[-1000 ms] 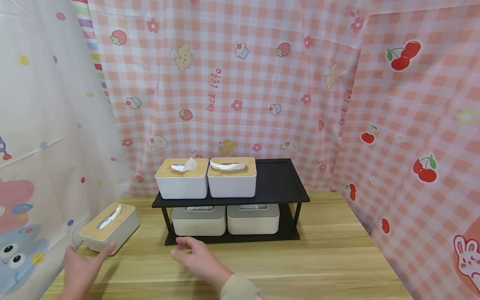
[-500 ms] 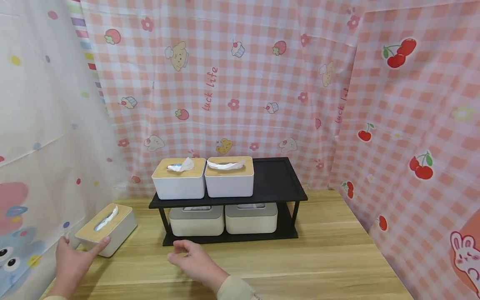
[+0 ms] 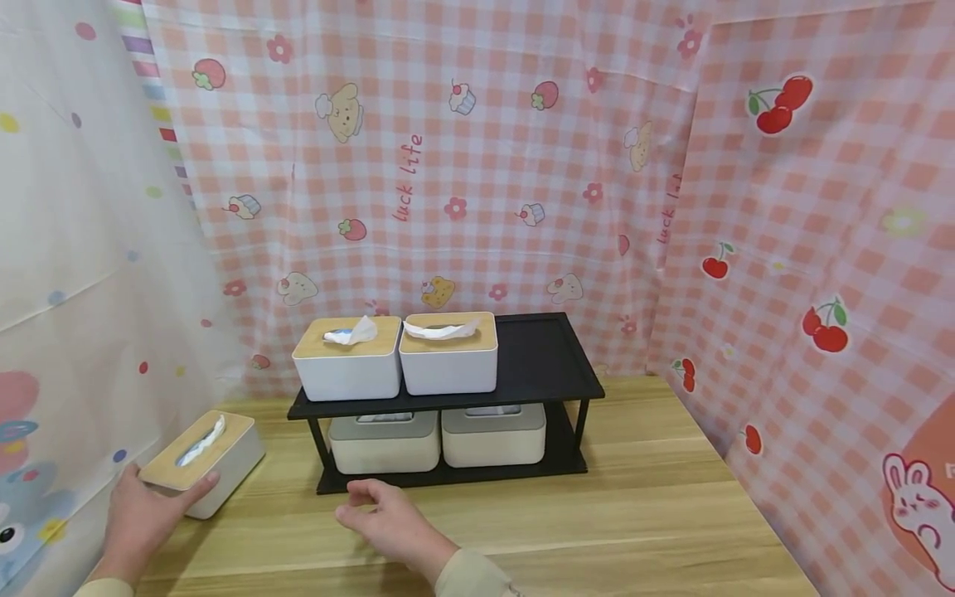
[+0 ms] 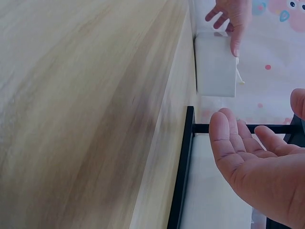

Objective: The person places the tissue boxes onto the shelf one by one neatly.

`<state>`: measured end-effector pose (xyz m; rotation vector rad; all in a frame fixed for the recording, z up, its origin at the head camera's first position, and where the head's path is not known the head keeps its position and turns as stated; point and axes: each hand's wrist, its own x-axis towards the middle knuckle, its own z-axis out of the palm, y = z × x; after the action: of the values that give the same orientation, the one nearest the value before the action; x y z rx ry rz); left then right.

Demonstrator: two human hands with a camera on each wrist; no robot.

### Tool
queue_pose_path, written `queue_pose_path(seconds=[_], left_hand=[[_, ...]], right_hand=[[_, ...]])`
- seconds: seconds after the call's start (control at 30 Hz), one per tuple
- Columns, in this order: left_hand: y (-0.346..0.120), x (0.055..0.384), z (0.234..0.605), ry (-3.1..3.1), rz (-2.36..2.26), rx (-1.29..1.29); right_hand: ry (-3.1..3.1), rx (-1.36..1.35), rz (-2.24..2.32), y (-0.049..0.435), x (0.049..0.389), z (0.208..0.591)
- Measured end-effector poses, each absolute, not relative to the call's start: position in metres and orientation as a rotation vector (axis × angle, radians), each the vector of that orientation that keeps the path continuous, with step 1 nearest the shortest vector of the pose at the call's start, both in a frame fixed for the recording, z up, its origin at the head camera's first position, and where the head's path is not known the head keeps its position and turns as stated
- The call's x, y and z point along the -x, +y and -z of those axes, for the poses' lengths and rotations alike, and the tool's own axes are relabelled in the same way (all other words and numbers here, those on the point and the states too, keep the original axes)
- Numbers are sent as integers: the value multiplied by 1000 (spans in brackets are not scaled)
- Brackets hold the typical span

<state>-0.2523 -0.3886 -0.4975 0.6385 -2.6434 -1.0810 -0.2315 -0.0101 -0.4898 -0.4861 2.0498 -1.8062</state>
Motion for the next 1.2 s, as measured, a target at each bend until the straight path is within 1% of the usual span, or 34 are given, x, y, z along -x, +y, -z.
queue_pose_path(seconds=[0.17, 0.47, 0.87, 1.2], left_hand=[[-391, 260, 496, -2627, 1021, -546], [-401, 259, 495, -2707, 928, -522], [-403, 235, 493, -2877, 827, -174], [-381, 207, 489, -2976, 841, 27]], right_hand=[[2065, 478, 1789, -8, 232, 490], [2075, 452, 1772, -5, 233, 493], [2123, 476, 1761, 1, 232, 498], [2130, 450, 1785, 11, 232, 500]])
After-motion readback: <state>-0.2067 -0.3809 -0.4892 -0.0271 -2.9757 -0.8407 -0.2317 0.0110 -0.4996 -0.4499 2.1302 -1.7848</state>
